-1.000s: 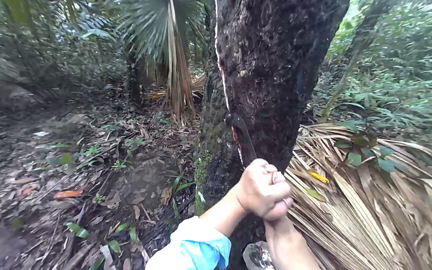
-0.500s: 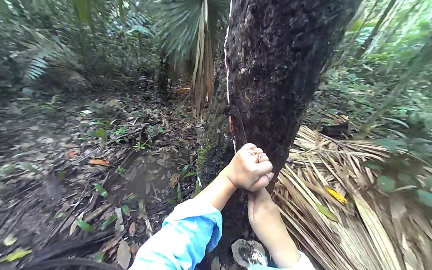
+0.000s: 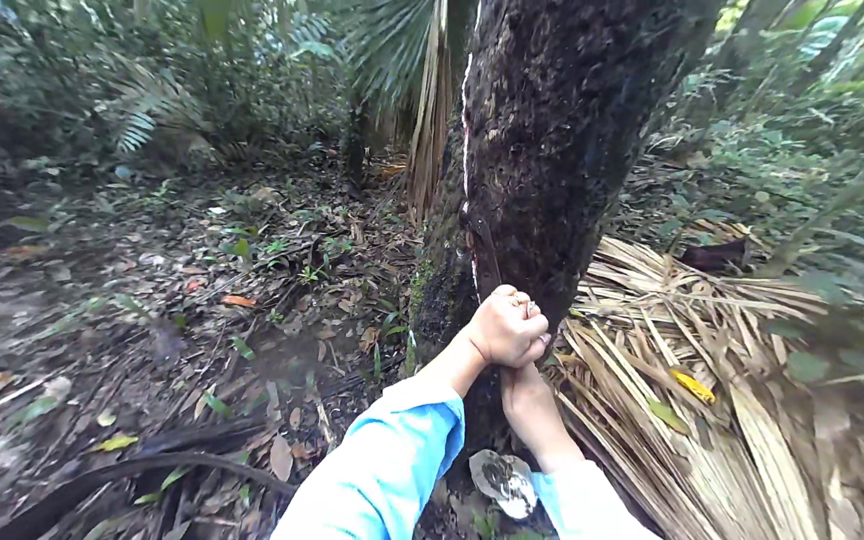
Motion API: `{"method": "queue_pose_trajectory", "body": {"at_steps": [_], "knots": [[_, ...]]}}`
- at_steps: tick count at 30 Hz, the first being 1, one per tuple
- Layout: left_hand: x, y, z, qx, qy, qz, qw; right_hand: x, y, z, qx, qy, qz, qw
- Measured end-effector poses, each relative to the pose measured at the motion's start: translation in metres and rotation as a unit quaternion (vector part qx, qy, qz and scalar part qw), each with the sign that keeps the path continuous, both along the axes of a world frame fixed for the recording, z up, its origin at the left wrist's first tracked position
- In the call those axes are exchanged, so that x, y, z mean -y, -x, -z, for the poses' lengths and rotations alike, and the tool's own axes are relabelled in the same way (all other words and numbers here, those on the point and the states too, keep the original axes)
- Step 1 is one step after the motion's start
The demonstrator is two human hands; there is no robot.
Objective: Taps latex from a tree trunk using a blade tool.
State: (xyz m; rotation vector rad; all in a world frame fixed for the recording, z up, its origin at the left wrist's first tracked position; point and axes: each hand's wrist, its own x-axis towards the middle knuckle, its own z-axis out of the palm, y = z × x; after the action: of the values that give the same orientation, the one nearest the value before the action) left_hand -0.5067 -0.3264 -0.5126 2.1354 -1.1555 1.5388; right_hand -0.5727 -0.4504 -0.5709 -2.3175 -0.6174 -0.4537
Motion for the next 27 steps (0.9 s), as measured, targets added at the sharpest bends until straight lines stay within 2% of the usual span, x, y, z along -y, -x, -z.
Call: {"method": "queue_pose_trajectory", "body": {"at_steps": [5,7,12,17,22,27], "knots": [[0.023,0.032,0.016,-0.025,0.007,0.07,0.997,0.037,0.048,0.011,0.005,-0.036,-0.002,0.999],[0.033,0.042,0.011,-0.024,0.035,0.091,0.995,0.048,0.063,0.002,0.025,-0.024,0.007,0.999],[0.038,0.038,-0.002,-0.053,0.091,0.102,0.989,0.058,0.067,-0.037,-0.003,0.056,0.006,0.998],[0.035,0.037,-0.012,-0.041,0.13,0.124,0.983,0.046,0.076,-0.064,-0.04,0.134,0.068,0.988],[0.011,0.033,0.0,-0.007,0.101,0.189,0.977,0.007,0.088,-0.045,-0.066,0.115,0.131,0.983],[0.003,0.046,-0.016,-0.061,0.109,0.247,0.961,-0.007,0.117,-0.085,-0.162,0.119,0.117,0.973]]}}
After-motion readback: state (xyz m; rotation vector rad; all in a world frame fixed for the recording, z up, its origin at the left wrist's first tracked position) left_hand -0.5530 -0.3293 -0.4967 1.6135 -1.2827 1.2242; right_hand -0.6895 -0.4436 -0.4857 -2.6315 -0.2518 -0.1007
